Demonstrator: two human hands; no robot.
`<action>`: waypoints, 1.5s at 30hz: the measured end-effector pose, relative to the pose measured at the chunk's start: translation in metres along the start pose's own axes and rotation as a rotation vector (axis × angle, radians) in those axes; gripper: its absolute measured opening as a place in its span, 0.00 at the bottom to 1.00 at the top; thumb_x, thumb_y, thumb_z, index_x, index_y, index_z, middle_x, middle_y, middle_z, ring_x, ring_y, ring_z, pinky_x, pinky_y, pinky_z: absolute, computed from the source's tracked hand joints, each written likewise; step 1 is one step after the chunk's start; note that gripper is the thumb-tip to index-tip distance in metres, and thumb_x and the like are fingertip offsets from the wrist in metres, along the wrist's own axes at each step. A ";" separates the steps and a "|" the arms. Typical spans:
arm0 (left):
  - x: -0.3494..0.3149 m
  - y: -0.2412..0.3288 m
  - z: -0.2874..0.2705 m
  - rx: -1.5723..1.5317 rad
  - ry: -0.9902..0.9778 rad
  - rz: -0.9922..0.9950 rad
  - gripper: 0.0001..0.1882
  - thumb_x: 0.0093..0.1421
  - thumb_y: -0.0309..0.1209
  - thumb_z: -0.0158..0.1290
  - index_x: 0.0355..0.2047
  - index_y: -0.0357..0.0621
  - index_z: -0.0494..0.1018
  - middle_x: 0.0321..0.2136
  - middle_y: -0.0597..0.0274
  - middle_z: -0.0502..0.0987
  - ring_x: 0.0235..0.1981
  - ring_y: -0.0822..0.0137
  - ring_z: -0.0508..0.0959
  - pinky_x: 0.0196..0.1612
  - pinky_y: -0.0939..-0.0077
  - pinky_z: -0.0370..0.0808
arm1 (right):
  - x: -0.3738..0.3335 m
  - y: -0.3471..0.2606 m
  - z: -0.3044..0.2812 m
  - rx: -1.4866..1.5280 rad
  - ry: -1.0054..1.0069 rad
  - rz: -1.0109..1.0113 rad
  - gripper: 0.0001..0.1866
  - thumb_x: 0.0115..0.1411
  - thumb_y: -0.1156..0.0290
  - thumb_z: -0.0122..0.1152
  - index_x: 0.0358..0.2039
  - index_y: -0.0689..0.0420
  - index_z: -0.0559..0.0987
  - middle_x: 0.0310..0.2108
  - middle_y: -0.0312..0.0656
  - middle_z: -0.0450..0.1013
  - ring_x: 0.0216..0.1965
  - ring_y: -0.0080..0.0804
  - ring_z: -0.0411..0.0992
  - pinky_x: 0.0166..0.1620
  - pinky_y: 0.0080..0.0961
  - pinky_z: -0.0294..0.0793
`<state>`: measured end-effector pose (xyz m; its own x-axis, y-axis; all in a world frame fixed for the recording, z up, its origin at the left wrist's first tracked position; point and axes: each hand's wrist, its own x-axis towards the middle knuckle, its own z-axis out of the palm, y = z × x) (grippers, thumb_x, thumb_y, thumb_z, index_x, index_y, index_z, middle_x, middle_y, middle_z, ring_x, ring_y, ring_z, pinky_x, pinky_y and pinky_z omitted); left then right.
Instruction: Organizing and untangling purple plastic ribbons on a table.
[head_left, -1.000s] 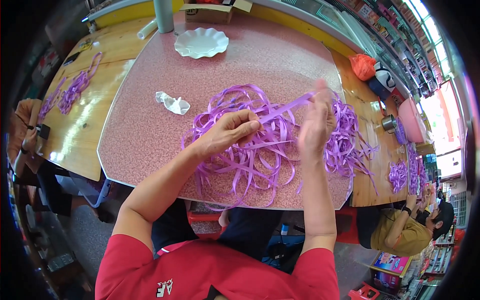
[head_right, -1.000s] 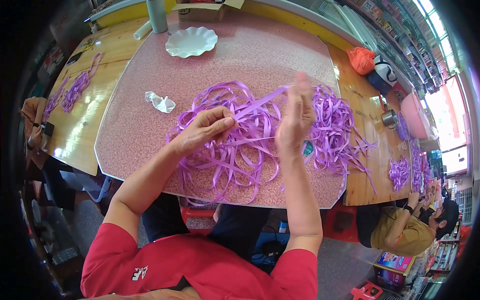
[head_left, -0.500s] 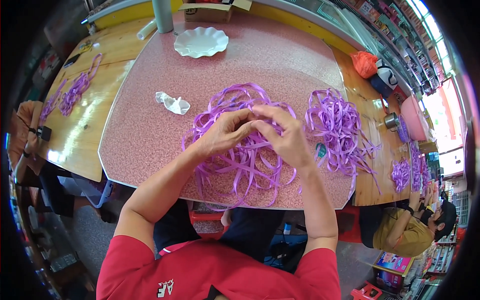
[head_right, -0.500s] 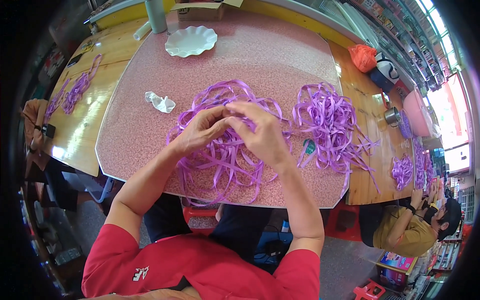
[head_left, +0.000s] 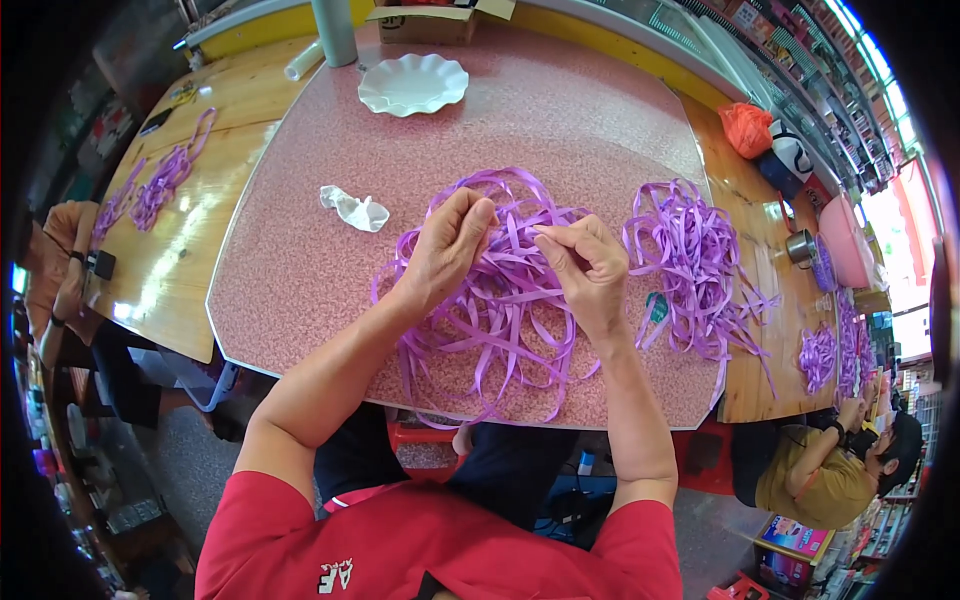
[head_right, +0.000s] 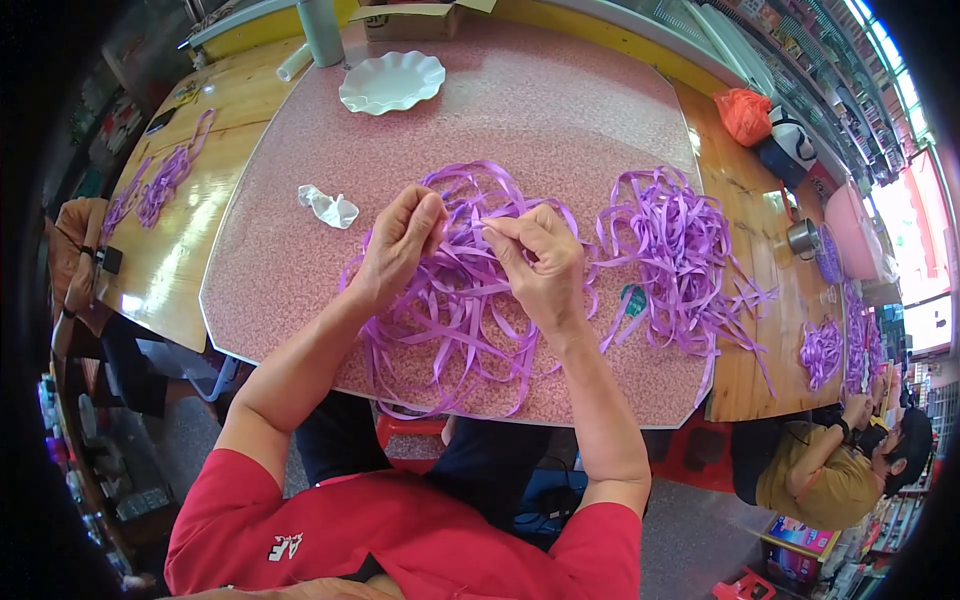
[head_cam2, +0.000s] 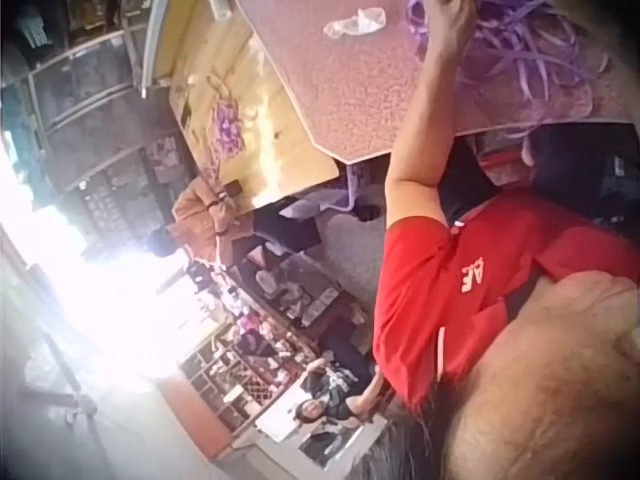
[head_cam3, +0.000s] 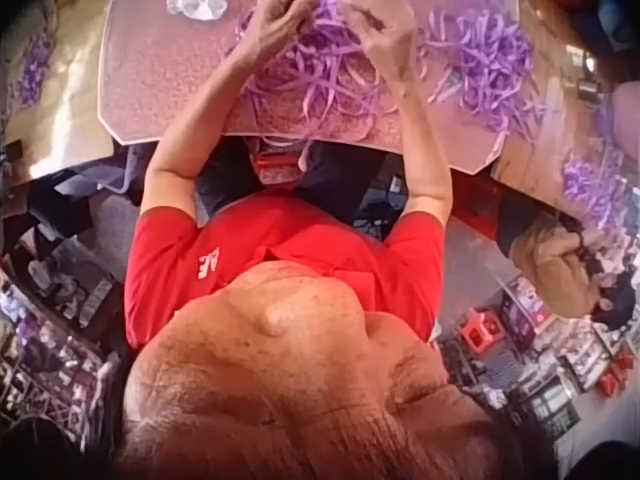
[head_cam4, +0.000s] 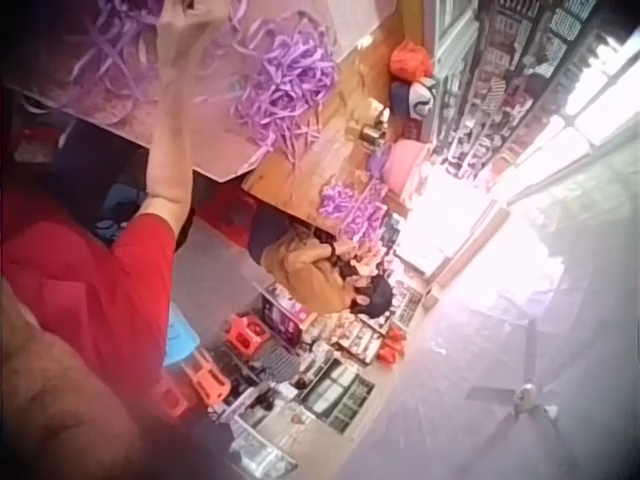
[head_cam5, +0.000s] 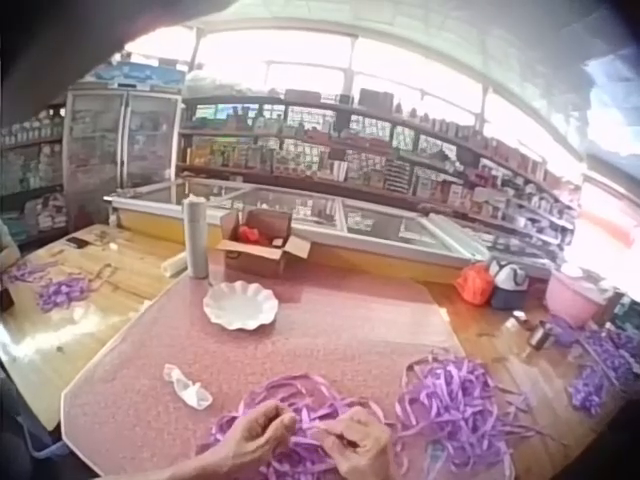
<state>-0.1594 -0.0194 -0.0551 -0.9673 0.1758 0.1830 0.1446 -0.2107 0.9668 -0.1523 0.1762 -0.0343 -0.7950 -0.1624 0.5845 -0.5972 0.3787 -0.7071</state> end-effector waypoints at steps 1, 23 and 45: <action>-0.001 0.002 -0.001 0.122 -0.016 0.014 0.14 0.73 0.41 0.44 0.36 0.42 0.68 0.22 0.75 0.63 0.23 0.81 0.62 0.24 0.83 0.61 | -0.001 0.002 -0.001 -0.032 0.016 -0.052 0.06 0.56 0.80 0.69 0.35 0.60 0.85 0.25 0.32 0.71 0.26 0.19 0.66 0.27 0.17 0.63; 0.000 0.001 0.002 0.700 -0.076 0.600 0.08 0.57 0.21 0.58 0.38 0.39 0.74 0.32 0.54 0.75 0.34 0.55 0.77 0.37 0.65 0.74 | -0.001 0.004 -0.006 0.088 -0.158 0.081 0.04 0.58 0.79 0.67 0.34 0.61 0.84 0.26 0.32 0.71 0.27 0.17 0.68 0.28 0.17 0.65; -0.004 -0.005 0.003 -0.149 -0.040 0.058 0.04 0.65 0.26 0.54 0.39 0.40 0.75 0.44 0.60 0.78 0.42 0.71 0.76 0.49 0.73 0.73 | -0.007 0.003 0.010 0.303 -0.043 0.154 0.04 0.61 0.73 0.66 0.31 0.59 0.82 0.26 0.28 0.72 0.25 0.11 0.64 0.27 0.11 0.61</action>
<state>-0.1552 -0.0166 -0.0598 -0.9487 0.1970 0.2473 0.1643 -0.3611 0.9179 -0.1492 0.1697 -0.0445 -0.8784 -0.1645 0.4487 -0.4689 0.1148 -0.8758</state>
